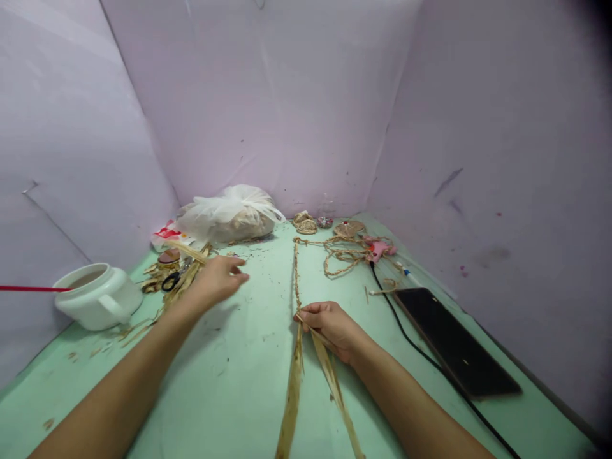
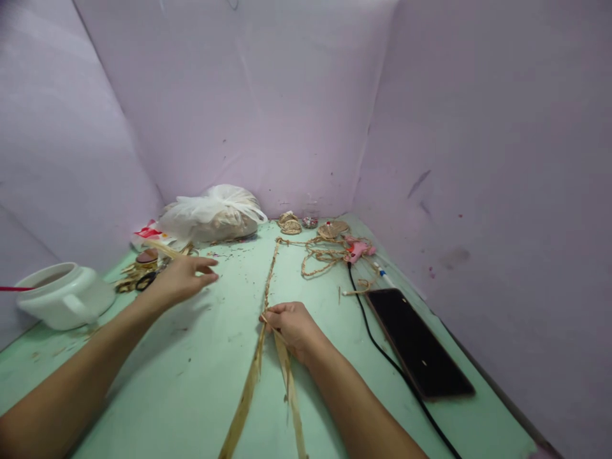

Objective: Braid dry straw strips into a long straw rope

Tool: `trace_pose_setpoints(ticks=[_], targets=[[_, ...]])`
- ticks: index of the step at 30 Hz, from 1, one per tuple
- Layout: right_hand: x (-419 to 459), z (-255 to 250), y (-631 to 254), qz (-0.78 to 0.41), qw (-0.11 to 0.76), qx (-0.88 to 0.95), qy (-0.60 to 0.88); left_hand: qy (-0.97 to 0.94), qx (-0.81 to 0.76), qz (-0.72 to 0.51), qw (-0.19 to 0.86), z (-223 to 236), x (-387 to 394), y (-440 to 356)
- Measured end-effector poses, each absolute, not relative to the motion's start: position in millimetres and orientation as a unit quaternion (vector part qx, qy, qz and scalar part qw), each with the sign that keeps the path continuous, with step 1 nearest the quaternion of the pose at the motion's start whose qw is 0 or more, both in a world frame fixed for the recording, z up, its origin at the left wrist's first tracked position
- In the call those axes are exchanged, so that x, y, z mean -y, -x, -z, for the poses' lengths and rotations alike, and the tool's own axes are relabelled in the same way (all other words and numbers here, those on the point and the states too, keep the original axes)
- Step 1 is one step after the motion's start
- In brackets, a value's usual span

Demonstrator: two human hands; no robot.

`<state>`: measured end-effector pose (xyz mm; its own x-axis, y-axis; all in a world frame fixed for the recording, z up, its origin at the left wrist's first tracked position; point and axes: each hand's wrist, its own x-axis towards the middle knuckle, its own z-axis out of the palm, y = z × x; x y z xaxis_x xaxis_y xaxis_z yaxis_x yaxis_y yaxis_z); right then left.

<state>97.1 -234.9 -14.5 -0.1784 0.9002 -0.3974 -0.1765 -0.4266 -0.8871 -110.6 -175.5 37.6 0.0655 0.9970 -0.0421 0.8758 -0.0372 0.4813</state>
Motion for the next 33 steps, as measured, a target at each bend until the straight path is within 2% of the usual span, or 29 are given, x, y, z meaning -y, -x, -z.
trace_pose_setpoints(ticks=[2, 4, 6, 8, 11, 18, 26, 33], targets=[[234.9, 16.1, -96.8, -0.683, 0.399, 0.362, 0.493, -0.617, -0.640, -0.159, 0.430, -33.7, 196.4, 78.7], [234.7, 18.3, -96.7, -0.687, 0.406, 0.369, 0.477, -0.534, -0.577, -0.148, 0.600, -24.2, 212.7, 52.3], [234.1, 20.6, -96.9, -0.690, 0.413, 0.381, 0.456, -0.476, -0.510, -0.165, 0.697, -13.1, 219.7, 38.9], [233.0, 22.7, -97.9, -0.691, 0.408, 0.402, 0.440, -0.443, -0.470, -0.169, 0.744, -4.5, 219.0, 37.5], [230.3, 25.3, -101.0, -0.660, 0.383, 0.464, 0.451, -0.454, -0.484, -0.165, 0.730, -0.4, 213.0, 43.7], [224.3, 33.8, -106.3, -0.505, 0.330, 0.625, 0.495, -0.563, -0.581, -0.118, 0.576, -4.4, 210.5, 36.3], [224.2, 35.6, -105.9, -0.492, 0.335, 0.615, 0.517, -0.505, -0.505, -0.170, 0.679, 4.8, 212.8, 41.4], [225.8, 35.1, -107.9, -0.484, 0.334, 0.639, 0.496, -0.513, -0.559, -0.155, 0.633, 5.6, 214.9, 42.0]])
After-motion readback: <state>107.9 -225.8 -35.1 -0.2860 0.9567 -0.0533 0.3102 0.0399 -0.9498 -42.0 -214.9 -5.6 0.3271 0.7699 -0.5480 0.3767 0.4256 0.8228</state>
